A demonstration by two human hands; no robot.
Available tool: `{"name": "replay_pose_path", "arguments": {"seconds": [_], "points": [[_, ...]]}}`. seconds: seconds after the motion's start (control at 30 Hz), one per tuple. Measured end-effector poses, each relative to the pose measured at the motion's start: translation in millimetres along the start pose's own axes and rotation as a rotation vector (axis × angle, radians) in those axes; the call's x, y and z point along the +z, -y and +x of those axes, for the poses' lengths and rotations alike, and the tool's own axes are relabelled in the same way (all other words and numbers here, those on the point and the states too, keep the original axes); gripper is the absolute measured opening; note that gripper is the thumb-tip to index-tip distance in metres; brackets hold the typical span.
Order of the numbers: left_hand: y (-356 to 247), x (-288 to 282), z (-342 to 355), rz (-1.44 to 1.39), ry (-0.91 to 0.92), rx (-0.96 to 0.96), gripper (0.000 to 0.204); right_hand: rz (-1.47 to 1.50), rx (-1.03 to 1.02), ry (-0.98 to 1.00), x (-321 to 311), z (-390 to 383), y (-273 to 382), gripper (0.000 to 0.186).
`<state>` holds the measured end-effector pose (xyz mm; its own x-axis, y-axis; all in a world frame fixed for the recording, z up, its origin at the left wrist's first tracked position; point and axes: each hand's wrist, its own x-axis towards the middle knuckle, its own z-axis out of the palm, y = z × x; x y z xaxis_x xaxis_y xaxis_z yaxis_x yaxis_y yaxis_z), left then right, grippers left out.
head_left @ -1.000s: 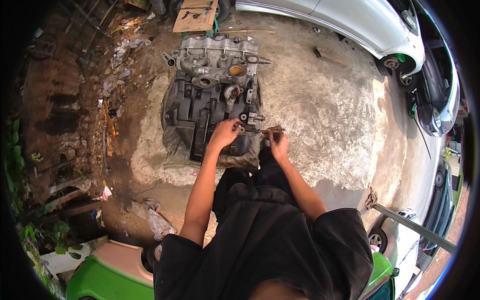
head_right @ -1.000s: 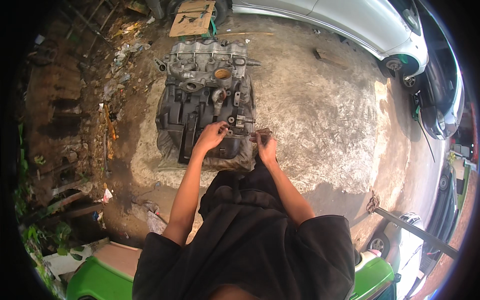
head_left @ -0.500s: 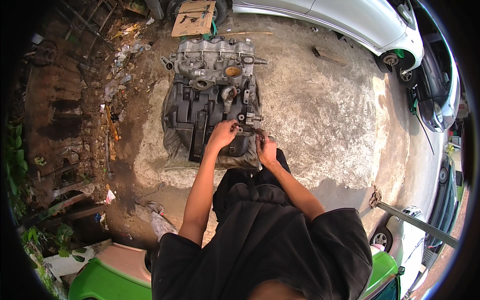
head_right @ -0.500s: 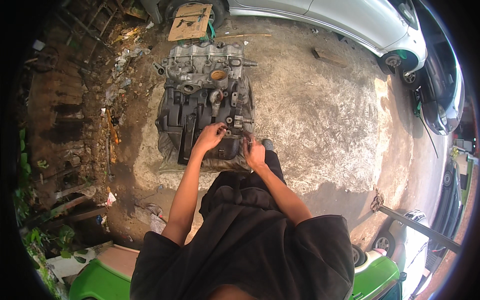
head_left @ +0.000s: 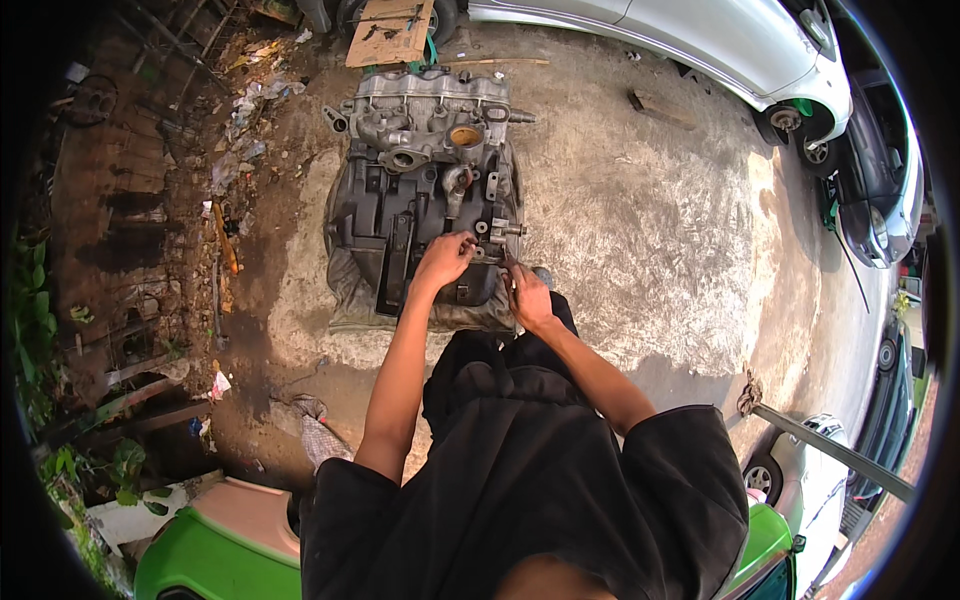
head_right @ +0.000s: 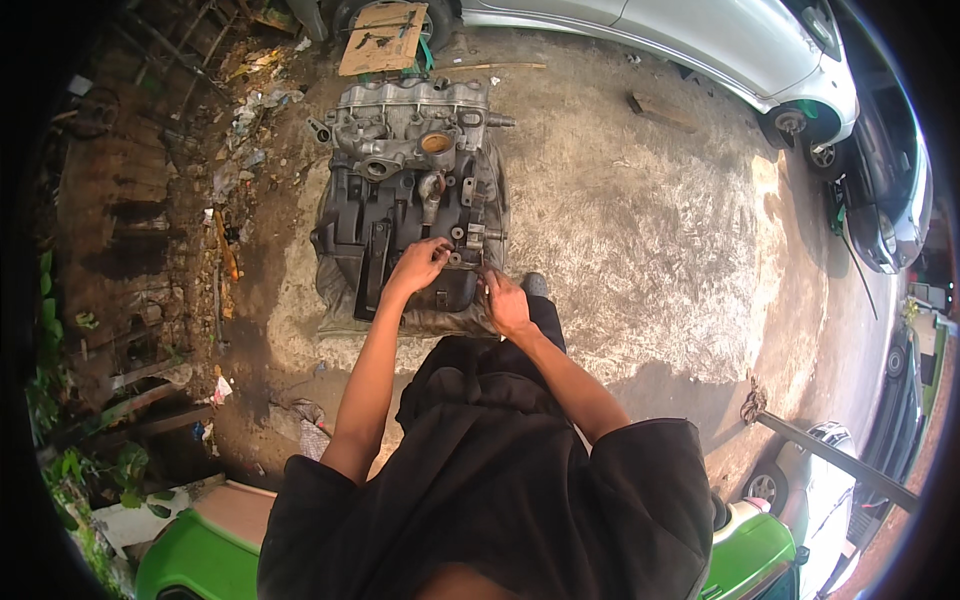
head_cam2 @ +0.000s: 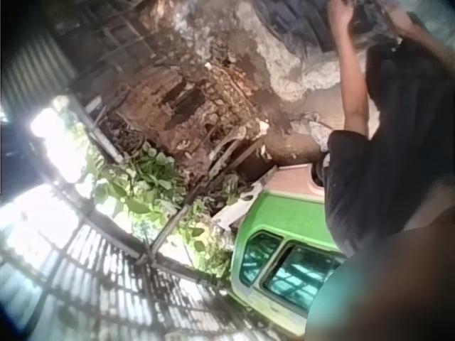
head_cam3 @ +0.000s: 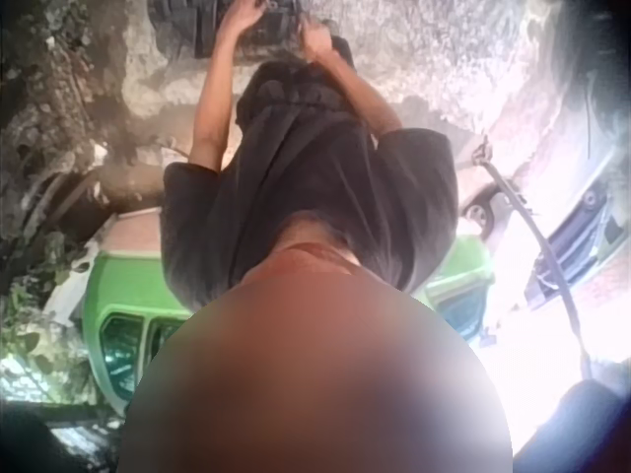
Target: The person uses a wrench to tighten bolts on a car engine block resting on the ground. They repeatedly rotate the wrench on several bolts while stabilizing the engine with the other hand.
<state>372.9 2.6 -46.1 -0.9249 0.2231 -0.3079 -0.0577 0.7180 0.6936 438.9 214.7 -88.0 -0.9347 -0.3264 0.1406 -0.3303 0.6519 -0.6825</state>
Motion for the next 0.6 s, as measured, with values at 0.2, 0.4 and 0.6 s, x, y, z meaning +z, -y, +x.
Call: {"name": "replay_pose_path", "arguments": {"seconds": [0.2, 0.4, 0.6], "points": [[-3, -2, 1, 0.016, -0.008, -0.002, 0.023, 0.144, 0.229, -0.157, 14, 50, -24, 0.020], [-7, -2, 0, 0.013, 0.001, -0.045, 0.023, 0.282, 0.412, -0.193, 34, 92, -61, 0.025], [-5, -1, -1, 0.004, 0.001, -0.041, 0.024, 0.403, 0.751, -0.025, 45, 103, -86, 0.035]]}}
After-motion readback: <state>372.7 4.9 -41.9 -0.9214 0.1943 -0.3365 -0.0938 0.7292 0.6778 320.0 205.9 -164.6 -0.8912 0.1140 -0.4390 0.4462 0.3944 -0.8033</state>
